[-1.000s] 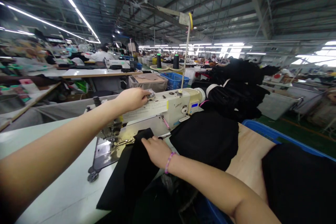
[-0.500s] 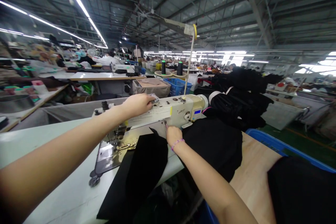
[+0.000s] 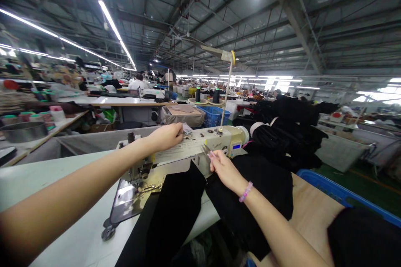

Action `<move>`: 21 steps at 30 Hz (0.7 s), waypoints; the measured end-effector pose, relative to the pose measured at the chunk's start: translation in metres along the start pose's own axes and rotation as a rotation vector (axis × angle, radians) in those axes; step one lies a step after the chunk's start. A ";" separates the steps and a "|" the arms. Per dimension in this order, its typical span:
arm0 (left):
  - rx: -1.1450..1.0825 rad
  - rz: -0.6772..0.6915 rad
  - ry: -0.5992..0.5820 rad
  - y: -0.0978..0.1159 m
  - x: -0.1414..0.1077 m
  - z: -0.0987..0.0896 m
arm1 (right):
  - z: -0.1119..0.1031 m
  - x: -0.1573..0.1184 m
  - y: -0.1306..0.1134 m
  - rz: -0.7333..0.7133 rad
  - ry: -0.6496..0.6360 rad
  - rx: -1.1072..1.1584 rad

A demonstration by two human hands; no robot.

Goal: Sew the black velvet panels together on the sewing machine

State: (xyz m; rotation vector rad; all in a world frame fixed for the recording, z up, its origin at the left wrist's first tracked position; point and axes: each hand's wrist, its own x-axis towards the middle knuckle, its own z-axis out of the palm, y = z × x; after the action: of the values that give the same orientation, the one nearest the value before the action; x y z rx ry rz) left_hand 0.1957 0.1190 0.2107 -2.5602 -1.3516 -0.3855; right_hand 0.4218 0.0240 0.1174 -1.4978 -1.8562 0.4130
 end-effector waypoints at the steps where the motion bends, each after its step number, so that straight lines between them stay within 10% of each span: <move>1: -0.002 0.004 0.004 0.001 -0.001 0.001 | 0.000 0.006 -0.002 -0.042 0.061 -0.011; 9: -0.020 -0.021 0.016 0.004 -0.007 0.003 | 0.031 0.054 -0.013 -0.324 0.425 -0.113; 21: -0.048 -0.042 0.031 0.005 -0.009 0.000 | 0.042 0.080 -0.017 -0.363 0.454 -0.166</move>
State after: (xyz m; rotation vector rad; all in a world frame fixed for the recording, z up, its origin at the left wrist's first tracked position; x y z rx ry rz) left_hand 0.1952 0.1096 0.2075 -2.5567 -1.4036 -0.4678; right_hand 0.3736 0.1026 0.1244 -1.1943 -1.7641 -0.2416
